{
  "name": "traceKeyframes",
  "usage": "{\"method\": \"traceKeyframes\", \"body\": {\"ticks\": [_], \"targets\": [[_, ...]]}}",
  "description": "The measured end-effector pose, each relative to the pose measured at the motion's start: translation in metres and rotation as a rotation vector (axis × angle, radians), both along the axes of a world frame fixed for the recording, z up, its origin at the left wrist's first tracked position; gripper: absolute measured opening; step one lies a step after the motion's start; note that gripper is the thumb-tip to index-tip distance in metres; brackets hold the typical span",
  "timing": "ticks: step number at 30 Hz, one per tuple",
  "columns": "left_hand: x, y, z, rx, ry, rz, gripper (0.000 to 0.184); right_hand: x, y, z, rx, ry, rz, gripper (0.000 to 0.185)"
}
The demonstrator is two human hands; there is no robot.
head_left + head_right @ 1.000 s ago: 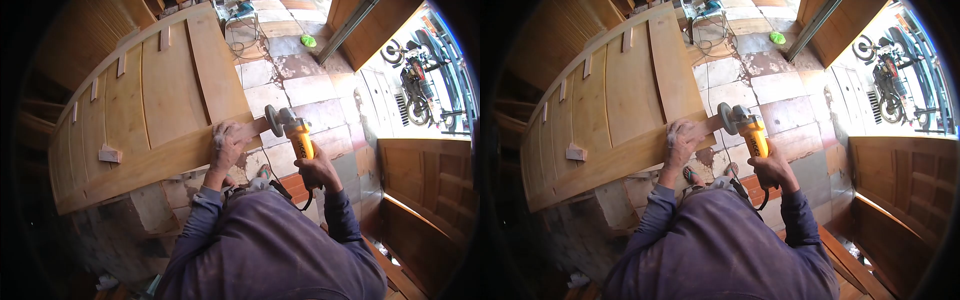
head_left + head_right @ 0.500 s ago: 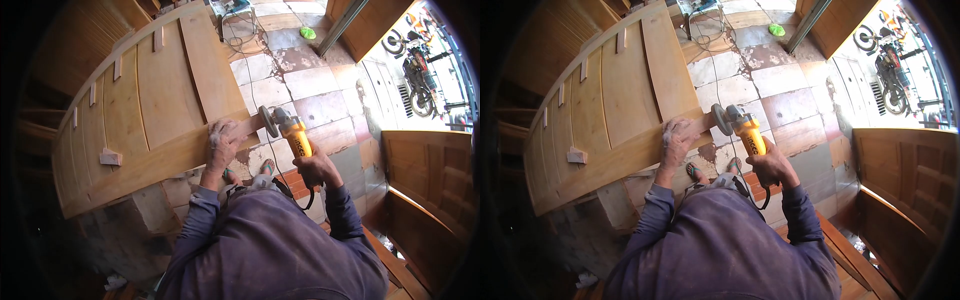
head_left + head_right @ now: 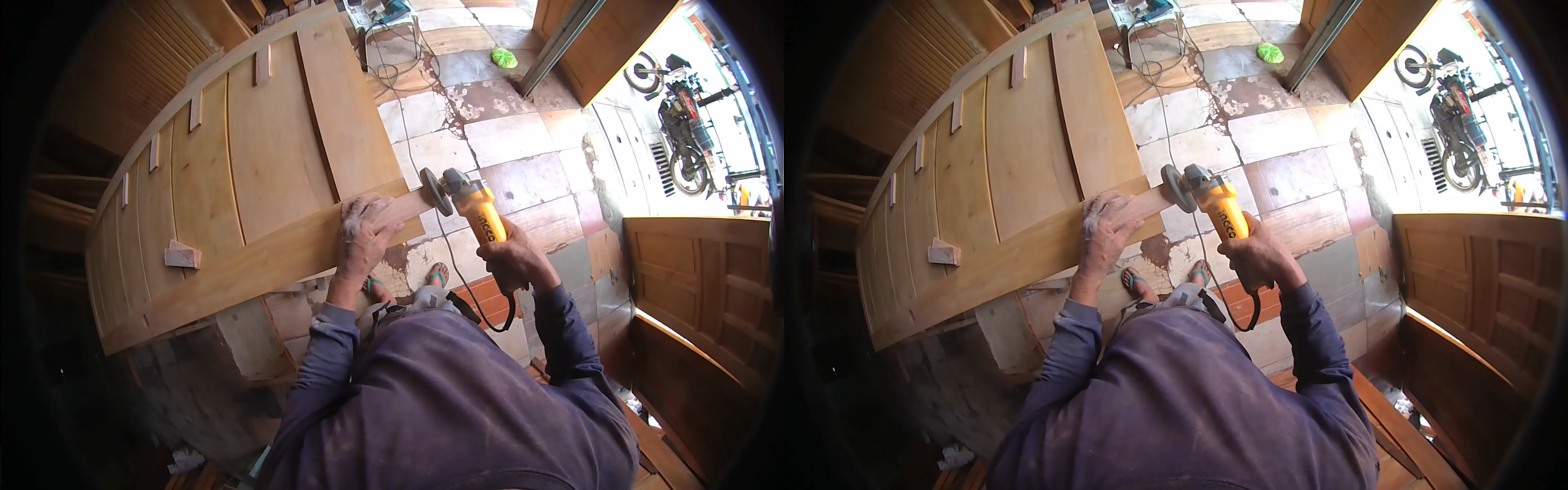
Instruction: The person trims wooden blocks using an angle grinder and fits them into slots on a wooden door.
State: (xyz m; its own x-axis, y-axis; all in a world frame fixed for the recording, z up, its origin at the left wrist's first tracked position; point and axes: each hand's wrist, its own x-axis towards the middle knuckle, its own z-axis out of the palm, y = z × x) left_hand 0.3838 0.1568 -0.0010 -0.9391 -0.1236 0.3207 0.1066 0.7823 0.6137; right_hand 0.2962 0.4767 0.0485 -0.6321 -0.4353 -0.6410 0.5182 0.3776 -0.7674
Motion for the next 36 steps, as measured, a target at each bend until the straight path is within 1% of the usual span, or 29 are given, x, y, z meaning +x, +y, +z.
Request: {"method": "traceKeyframes", "body": {"ticks": [9, 12, 15, 18, 21, 24, 27, 30, 32, 36], "targets": [[0.000, 0.000, 0.000, 0.006, 0.002, 0.022, 0.051, 0.013, 0.008, -0.008, -0.073, -0.005, 0.009, 0.057], [-0.002, 0.001, -0.003, 0.001, 0.020, 0.017, 0.050, 0.018, 0.011, -0.020, -0.082, -0.089, -0.011, 0.058], [-0.001, 0.000, -0.002, 0.011, 0.018, 0.014, 0.051, 0.025, 0.011, -0.018, -0.098, -0.075, -0.036, 0.044], [0.000, -0.002, -0.005, -0.004, 0.006, 0.008, 0.051, 0.027, 0.015, -0.026, -0.123, -0.021, -0.010, 0.046], [0.000, 0.000, -0.004, -0.008, 0.009, 0.008, 0.051, 0.023, 0.016, -0.028, -0.058, -0.038, 0.025, 0.047], [0.000, 0.002, -0.002, -0.004, 0.007, 0.019, 0.051, 0.023, 0.018, -0.040, -0.097, -0.050, 0.005, 0.046], [0.002, 0.004, -0.004, -0.028, -0.006, 0.039, 0.052, 0.028, 0.025, -0.055, -0.184, -0.075, -0.032, 0.050], [0.003, 0.004, -0.002, -0.045, -0.007, 0.046, 0.054, 0.029, 0.031, -0.068, -0.220, -0.153, -0.061, 0.047], [0.005, 0.005, 0.005, -0.041, -0.025, 0.042, 0.054, 0.029, 0.035, -0.068, -0.242, -0.147, -0.094, 0.046], [0.006, -0.004, -0.008, 0.053, 0.025, 0.037, 0.051, 0.041, 0.032, -0.048, -0.221, -0.116, -0.148, 0.041]]}}
